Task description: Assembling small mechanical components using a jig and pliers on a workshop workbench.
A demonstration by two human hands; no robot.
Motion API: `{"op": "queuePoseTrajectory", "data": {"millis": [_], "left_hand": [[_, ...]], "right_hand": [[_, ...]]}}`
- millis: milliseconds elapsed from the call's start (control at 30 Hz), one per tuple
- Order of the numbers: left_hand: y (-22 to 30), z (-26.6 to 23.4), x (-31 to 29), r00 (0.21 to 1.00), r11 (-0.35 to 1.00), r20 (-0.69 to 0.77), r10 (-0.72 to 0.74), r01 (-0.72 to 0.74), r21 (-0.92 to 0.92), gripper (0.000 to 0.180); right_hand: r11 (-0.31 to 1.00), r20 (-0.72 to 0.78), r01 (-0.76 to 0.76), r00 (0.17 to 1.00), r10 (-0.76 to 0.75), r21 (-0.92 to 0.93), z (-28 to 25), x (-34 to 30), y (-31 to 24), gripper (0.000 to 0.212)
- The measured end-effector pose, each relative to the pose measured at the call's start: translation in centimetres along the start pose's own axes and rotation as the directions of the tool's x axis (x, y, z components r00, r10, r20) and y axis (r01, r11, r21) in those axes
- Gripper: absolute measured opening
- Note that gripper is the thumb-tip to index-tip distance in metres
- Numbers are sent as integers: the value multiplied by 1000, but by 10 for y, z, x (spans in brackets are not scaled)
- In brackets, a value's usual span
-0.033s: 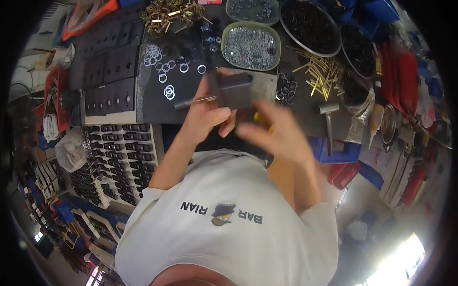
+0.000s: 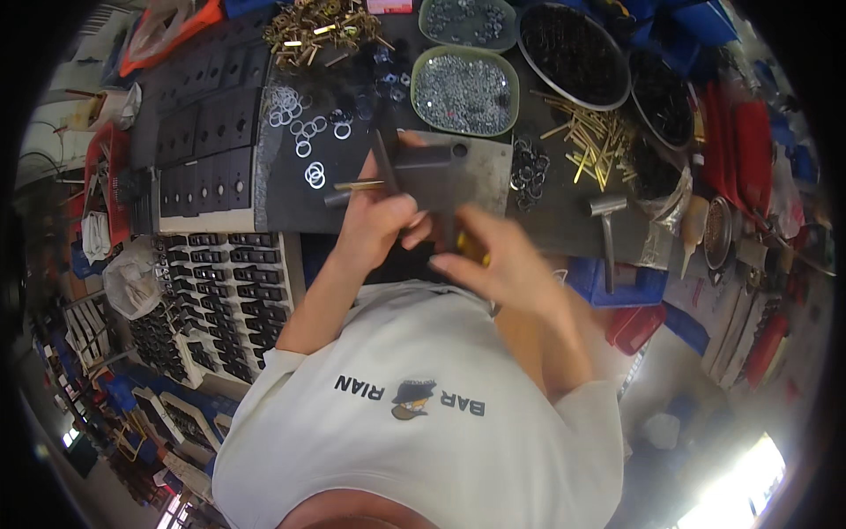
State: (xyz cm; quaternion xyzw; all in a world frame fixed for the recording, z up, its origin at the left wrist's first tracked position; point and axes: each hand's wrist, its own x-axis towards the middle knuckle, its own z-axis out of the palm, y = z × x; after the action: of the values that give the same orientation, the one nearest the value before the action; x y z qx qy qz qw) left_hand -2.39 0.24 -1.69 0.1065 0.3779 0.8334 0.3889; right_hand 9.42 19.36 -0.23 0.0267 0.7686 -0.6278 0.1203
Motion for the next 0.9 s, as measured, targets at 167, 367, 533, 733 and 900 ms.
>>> {"op": "queuePoseTrajectory", "data": {"millis": [167, 367, 533, 733, 900], "left_hand": [[-2, 10, -3, 986, 953, 124, -113, 143, -266, 84], [5, 29, 10, 974, 992, -192, -119, 108, -63, 79], [7, 17, 23, 986, 962, 6, 164, -161, 219, 48], [45, 4, 17, 956, 495, 253, 147, -293, 818, 76], [31, 20, 1, 997, 999, 68, -41, 38, 38, 58]], "right_hand": [[846, -181, 24, 973, -141, -532, -10, 1, -27, 45], [994, -101, 110, 989, -108, 16, -7, -11, -29, 39], [970, -171, -96, 976, 136, 224, 19, -9, -21, 42], [868, 58, -342, 937, 345, 359, 7, -23, -30, 54], [994, -278, -85, 955, 100, 65, 33, -17, -20, 45]]}}
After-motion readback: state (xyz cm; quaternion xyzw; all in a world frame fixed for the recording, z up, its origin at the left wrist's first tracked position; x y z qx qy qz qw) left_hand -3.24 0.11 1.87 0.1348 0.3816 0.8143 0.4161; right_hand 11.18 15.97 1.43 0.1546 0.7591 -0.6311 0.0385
